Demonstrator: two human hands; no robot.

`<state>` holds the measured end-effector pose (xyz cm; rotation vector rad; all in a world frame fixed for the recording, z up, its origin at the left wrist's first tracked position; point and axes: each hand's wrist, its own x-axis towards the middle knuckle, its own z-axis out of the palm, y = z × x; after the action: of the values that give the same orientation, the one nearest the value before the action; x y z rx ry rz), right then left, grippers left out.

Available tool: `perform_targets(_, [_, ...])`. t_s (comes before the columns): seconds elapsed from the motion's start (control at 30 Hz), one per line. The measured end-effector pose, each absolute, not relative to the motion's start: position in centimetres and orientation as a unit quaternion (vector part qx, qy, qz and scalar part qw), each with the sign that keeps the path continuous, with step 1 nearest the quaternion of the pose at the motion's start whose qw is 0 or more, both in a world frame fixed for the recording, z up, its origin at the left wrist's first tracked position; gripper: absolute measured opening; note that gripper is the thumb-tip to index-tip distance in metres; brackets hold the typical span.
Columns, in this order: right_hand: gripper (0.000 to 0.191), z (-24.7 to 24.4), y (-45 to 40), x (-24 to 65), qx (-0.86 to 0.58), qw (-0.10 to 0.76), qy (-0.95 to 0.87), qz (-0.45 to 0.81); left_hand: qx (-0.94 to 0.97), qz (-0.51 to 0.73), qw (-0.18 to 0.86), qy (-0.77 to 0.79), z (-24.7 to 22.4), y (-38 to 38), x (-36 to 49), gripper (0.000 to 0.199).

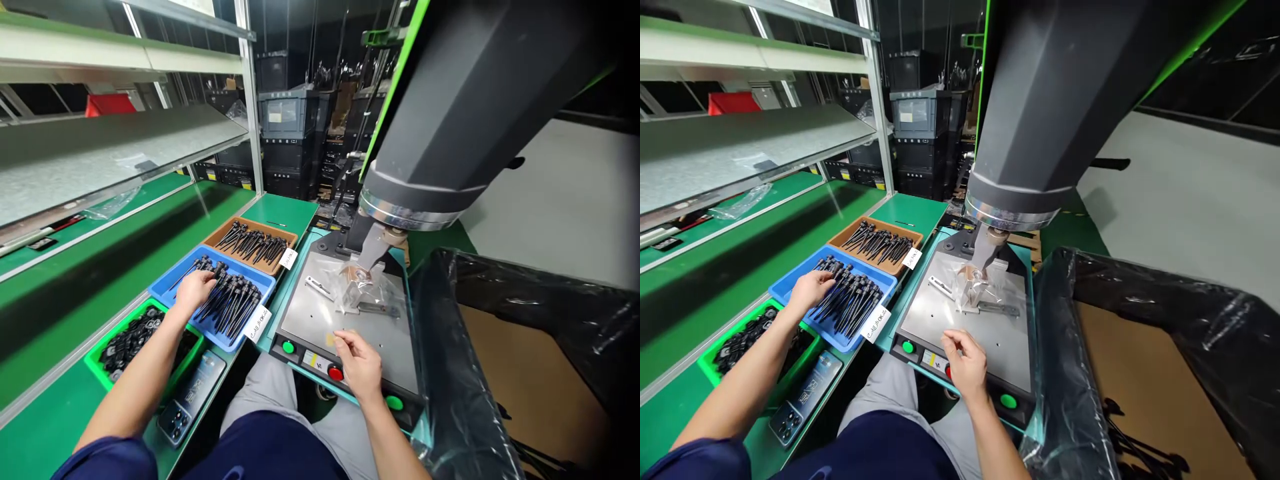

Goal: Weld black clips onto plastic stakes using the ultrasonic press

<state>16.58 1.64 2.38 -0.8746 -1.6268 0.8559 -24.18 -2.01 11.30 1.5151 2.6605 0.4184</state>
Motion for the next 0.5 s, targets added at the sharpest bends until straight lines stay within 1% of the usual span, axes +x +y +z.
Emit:
perform_targets(0.03, [0.018, 2.6, 1.5, 16.5, -0.365, 0.524, -0.681, 0.359, 0.476, 0.097, 0.042, 0.873, 10.9, -1.6, -25.3, 0.028])
perform_targets(0.1, [0.019, 2.9, 1.3, 16.6, -0.365, 0.522, -0.682, 0.359, 0.463, 0.063, 0.063, 0.882, 10.0, -1.0, -26.8, 0.027])
perform_targets(0.33, [0.024, 3.1, 0.0, 18.8, -0.420, 0.528, -0.661, 0.329, 0.456, 0.037, 0.084, 0.885, 7.6, -0.6, -27.2, 0.016])
perform_targets(0.5, [0.026, 2.7, -3.2, 23.4, -0.489, 0.546, -0.612, 0.295, 0.478, 0.035, 0.093, 0.873, 7.7, -0.9, -27.0, 0.024])
